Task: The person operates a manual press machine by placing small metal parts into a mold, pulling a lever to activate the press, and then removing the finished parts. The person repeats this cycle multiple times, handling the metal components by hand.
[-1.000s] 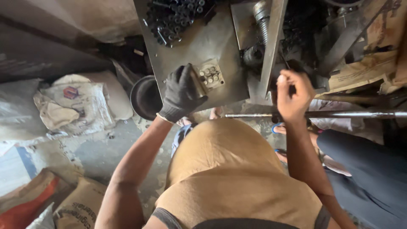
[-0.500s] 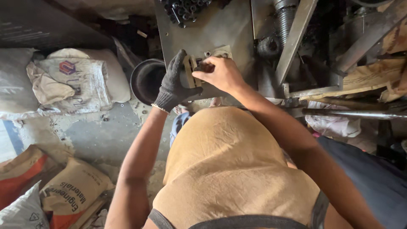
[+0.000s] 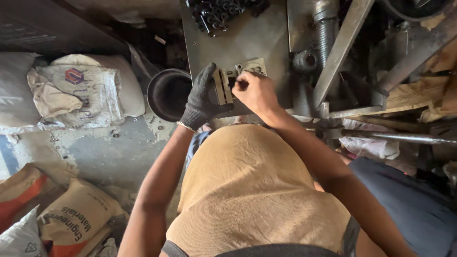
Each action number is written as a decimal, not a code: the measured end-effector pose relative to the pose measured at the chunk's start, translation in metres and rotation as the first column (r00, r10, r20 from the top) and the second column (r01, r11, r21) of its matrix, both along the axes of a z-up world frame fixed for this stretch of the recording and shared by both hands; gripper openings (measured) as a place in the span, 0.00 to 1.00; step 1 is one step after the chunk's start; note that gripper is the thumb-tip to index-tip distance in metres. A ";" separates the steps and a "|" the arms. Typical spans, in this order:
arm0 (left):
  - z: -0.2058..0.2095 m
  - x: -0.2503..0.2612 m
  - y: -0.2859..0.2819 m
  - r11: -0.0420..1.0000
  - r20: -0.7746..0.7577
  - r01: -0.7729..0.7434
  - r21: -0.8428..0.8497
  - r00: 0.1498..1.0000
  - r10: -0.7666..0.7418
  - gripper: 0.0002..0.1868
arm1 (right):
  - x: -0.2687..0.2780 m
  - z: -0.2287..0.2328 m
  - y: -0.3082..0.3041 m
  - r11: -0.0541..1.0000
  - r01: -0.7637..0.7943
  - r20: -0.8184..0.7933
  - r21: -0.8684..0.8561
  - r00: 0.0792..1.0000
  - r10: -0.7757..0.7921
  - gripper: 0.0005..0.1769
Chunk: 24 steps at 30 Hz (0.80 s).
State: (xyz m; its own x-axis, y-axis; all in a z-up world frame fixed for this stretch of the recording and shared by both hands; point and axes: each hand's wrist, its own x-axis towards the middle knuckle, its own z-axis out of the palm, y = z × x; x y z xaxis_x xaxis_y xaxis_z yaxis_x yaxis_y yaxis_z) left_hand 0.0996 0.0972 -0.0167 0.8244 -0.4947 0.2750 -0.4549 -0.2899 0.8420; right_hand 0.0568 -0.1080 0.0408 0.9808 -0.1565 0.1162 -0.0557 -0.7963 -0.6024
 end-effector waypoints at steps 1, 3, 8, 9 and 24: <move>-0.002 0.000 -0.001 1.000 -0.006 -0.011 0.014 1.000 0.011 0.67 | -0.004 -0.007 -0.007 0.998 0.038 -0.012 0.040 0.999 -0.037 0.08; -0.007 -0.001 -0.003 0.999 -0.018 -0.033 0.041 0.999 0.034 0.68 | -0.011 -0.022 -0.025 0.979 0.105 -0.023 0.175 0.994 -0.103 0.07; -0.015 0.001 -0.005 0.999 -0.082 -0.046 0.018 0.996 0.047 0.73 | 0.008 -0.052 -0.068 0.700 0.214 -0.059 0.681 0.969 -0.240 0.07; -0.016 0.001 -0.003 0.999 -0.115 -0.046 0.023 0.992 0.048 0.74 | 0.022 -0.057 -0.072 0.637 0.182 -0.028 0.749 0.970 -0.243 0.06; -0.013 0.001 -0.002 0.993 -0.104 -0.043 0.106 0.993 0.054 0.71 | 0.031 -0.038 -0.069 0.991 0.080 -0.062 0.109 0.995 -0.073 0.24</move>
State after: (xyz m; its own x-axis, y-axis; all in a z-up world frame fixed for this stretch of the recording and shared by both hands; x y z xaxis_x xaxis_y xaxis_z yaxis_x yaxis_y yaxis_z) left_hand 0.1008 0.0955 -0.0292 0.8701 -0.4742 0.1340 -0.3475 -0.3975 0.8493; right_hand 0.0876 -0.1773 0.0032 0.9701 -0.2400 0.0374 -0.1511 -0.7167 -0.6808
